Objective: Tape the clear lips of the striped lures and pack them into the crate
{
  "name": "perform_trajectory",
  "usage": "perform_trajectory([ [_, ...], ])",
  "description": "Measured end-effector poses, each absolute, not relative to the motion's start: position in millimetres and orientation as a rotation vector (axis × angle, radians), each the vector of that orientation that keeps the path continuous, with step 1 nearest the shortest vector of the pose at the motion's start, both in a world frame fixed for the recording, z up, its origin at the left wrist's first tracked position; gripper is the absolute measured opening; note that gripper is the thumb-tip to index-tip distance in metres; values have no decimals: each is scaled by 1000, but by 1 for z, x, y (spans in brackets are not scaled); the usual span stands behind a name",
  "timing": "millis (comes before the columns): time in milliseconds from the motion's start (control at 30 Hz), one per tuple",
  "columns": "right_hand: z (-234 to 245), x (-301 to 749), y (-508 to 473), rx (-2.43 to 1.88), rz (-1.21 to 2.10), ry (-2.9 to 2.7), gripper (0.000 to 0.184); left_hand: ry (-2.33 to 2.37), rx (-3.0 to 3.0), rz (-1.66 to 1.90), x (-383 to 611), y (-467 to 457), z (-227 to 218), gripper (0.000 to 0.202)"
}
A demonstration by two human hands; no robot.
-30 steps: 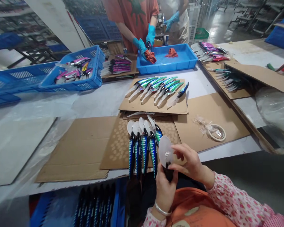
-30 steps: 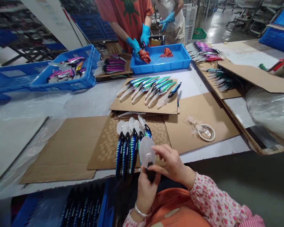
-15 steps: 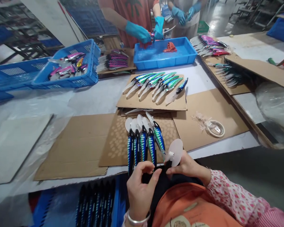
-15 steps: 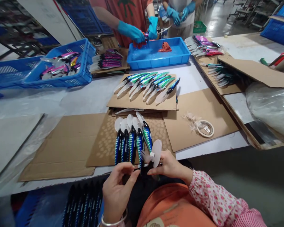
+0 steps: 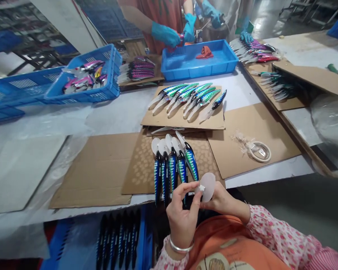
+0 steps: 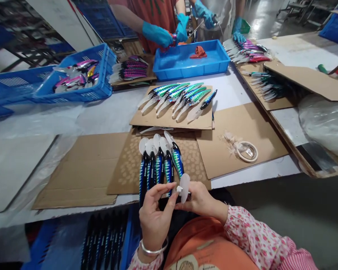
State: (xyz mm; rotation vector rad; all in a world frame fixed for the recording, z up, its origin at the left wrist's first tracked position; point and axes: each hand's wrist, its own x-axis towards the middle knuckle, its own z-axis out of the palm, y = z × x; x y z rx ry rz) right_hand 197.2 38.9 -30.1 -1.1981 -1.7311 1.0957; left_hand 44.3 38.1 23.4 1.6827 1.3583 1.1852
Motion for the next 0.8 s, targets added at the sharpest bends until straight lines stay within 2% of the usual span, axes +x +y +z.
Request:
perform_trajectory([
  [167, -29, 195, 36, -1212, 1216, -1649, 50, 1334, 2046, 1259, 43, 36, 19, 36],
  [333, -28, 195, 35, -1195, 1248, -1660, 44, 1225, 2244, 1181, 36, 41, 22, 36],
  [600, -23, 196, 34, -1094, 1329, -1752, 37, 1060, 2006, 894, 21, 52, 40, 26],
  [800, -32, 198, 33, -1016, 1472, -1743, 38, 1027, 1544, 698, 14, 56, 37, 26],
])
